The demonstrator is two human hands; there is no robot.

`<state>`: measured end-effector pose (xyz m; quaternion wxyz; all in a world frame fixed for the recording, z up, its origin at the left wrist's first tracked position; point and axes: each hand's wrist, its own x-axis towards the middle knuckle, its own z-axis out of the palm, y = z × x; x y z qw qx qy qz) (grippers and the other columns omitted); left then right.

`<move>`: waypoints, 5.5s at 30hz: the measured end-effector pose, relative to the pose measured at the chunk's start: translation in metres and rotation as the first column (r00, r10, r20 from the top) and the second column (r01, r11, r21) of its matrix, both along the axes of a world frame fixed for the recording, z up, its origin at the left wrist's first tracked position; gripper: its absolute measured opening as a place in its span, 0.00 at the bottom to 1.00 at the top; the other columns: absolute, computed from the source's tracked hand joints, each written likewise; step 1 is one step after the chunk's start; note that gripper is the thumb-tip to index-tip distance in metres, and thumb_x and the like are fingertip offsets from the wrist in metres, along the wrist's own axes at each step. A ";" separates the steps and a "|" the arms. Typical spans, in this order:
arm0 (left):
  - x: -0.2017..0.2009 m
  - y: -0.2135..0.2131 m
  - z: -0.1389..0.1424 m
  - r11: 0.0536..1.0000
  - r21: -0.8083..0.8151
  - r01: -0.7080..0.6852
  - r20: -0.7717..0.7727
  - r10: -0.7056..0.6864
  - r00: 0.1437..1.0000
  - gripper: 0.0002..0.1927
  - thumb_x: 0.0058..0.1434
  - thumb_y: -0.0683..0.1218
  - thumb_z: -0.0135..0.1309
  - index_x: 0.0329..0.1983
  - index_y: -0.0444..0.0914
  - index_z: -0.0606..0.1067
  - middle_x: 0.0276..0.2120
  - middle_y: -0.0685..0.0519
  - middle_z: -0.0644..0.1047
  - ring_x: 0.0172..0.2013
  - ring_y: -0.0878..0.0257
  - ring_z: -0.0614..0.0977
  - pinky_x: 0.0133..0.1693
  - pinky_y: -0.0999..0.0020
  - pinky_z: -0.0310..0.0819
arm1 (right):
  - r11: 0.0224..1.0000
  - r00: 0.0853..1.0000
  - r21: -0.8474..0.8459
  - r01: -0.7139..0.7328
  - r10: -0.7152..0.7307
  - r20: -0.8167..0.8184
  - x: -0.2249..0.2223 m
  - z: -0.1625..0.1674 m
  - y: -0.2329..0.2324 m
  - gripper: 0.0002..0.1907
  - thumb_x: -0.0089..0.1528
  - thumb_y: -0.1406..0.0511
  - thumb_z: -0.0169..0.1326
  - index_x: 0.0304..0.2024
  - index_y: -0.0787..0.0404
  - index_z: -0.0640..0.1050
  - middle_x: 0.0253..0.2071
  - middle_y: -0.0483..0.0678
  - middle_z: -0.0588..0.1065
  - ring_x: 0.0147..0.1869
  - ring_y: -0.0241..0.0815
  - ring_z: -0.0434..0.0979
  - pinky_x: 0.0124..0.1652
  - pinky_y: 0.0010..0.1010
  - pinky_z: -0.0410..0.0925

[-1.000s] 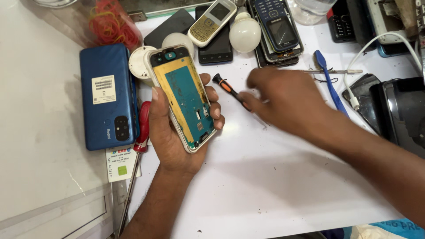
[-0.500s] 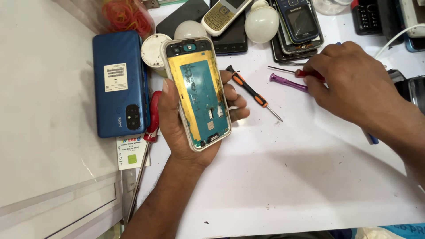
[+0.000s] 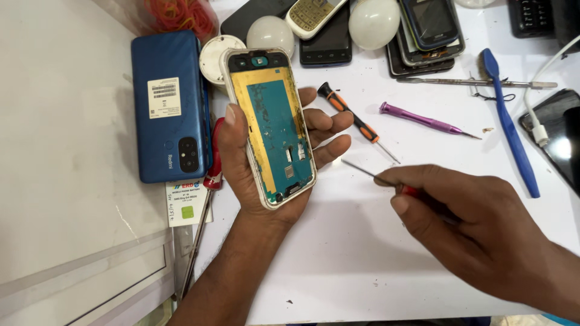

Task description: The person holds a disassembled smartphone frame and uses a small screwdriver to scrape old adhesive and residue from its edges. They pour liquid from a bottle onto the frame, wipe it with a cloth, and continue scraping and prying along the frame with different screwdrivers.

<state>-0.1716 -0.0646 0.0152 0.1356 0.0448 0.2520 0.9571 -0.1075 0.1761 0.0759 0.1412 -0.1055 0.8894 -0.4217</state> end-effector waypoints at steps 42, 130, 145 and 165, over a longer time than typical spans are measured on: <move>0.009 0.015 -0.009 0.983 -0.144 0.115 -0.099 -0.130 0.987 0.47 0.65 0.67 0.56 0.68 0.26 0.60 0.30 0.52 0.72 0.54 0.44 0.81 0.64 0.41 0.76 | 0.856 0.557 -0.318 0.408 0.043 0.830 -0.025 -0.024 -0.026 0.18 0.65 0.61 0.49 0.52 0.60 0.83 0.18 0.41 0.62 0.14 0.31 0.48 0.13 0.27 0.45; 0.001 0.016 -0.029 0.992 -0.109 0.062 0.008 -0.061 0.998 0.44 0.67 0.67 0.55 0.61 0.22 0.62 0.24 0.53 0.67 0.43 0.58 0.77 0.65 0.41 0.72 | 0.908 0.893 0.096 -0.407 0.418 -0.165 -0.039 -0.031 -0.035 0.23 0.57 0.74 0.56 0.55 0.60 0.82 0.29 0.42 0.76 0.21 0.32 0.75 0.18 0.29 0.65; 0.002 0.014 -0.027 0.994 -0.047 0.099 0.006 -0.099 0.995 0.42 0.68 0.66 0.54 0.61 0.23 0.64 0.23 0.53 0.67 0.42 0.58 0.76 0.63 0.46 0.69 | 0.761 0.453 0.543 -0.355 0.648 -0.613 -0.036 -0.030 -0.031 0.21 0.54 0.69 0.58 0.51 0.67 0.81 0.26 0.42 0.71 0.22 0.31 0.70 0.17 0.26 0.63; 0.002 0.017 -0.025 0.983 -0.151 0.103 -0.069 -0.115 0.991 0.45 0.68 0.68 0.52 0.62 0.21 0.64 0.24 0.53 0.67 0.42 0.58 0.74 0.62 0.49 0.69 | 0.831 0.497 -0.274 0.483 -0.003 0.868 -0.033 -0.031 -0.027 0.20 0.62 0.68 0.48 0.55 0.60 0.79 0.29 0.48 0.71 0.17 0.31 0.57 0.14 0.27 0.49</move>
